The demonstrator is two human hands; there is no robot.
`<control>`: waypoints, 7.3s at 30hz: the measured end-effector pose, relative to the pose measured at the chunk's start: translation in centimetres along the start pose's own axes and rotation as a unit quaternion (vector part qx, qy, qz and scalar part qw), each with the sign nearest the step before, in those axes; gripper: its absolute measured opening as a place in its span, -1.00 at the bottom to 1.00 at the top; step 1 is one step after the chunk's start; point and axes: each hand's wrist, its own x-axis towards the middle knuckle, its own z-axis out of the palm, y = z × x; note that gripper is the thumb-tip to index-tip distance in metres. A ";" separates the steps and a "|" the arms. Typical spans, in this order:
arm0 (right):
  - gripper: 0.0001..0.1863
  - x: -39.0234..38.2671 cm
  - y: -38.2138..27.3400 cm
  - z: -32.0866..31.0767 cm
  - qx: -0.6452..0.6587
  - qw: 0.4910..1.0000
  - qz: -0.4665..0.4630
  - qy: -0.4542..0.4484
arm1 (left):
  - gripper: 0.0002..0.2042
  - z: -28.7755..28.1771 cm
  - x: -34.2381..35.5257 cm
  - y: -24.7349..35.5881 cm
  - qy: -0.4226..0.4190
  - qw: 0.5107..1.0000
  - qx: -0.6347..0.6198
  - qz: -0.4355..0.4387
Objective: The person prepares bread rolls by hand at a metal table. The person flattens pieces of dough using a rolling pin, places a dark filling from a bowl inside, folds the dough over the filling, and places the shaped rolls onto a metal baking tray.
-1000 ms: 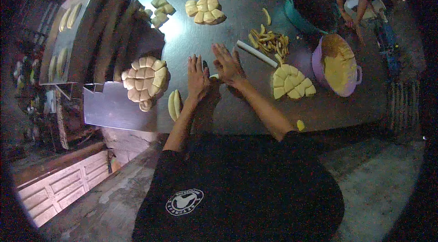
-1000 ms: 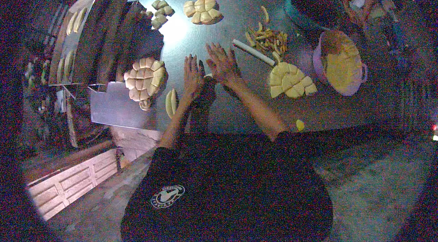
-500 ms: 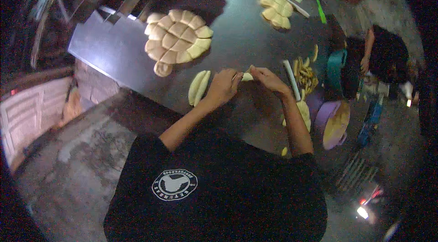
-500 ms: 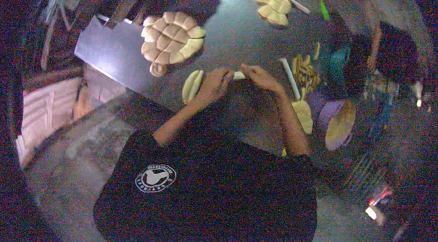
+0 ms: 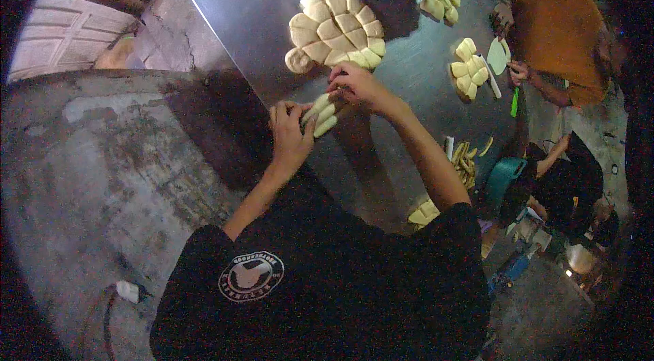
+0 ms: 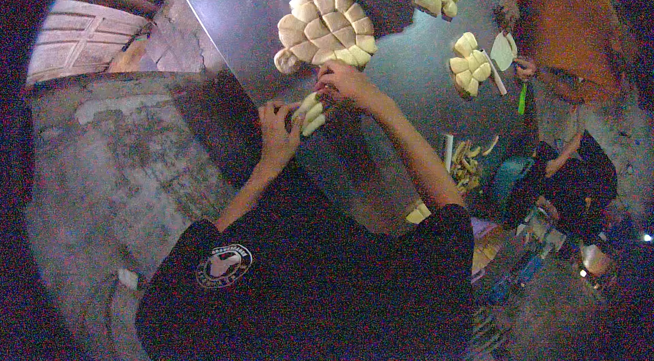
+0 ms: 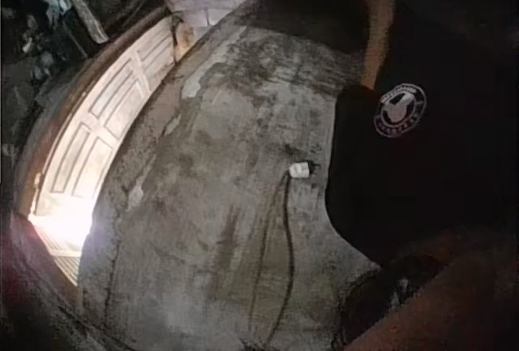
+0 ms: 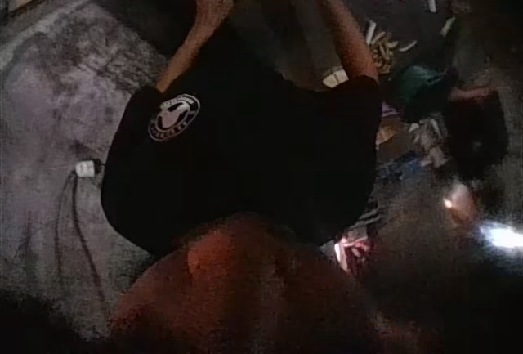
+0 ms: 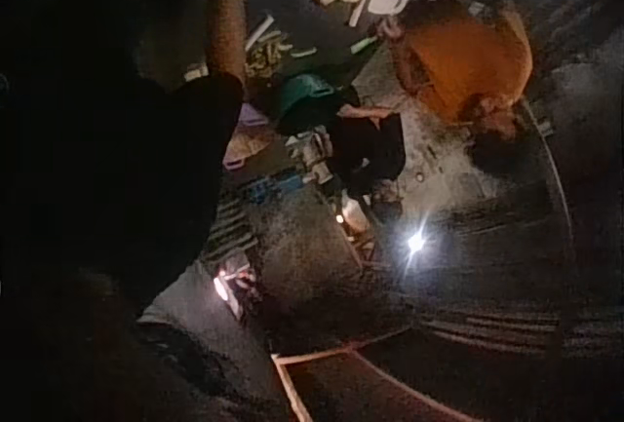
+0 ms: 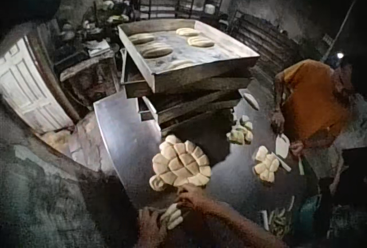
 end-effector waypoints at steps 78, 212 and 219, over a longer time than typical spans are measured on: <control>-0.49 -32.0 -29.5 22.8 -0.187 0.383 0.825 0.371 | -0.70 -0.8 -4.0 10.0 -0.619 0.761 -0.168 0.100; -0.48 -46.7 -34.2 2.6 0.466 0.594 0.129 0.642 | -0.33 3.2 -16.6 36.4 -0.585 0.693 -0.348 0.236; -0.52 -41.6 -31.8 9.5 0.301 0.624 0.176 0.699 | -0.23 0.8 -20.5 28.5 -0.656 0.638 -0.341 -0.214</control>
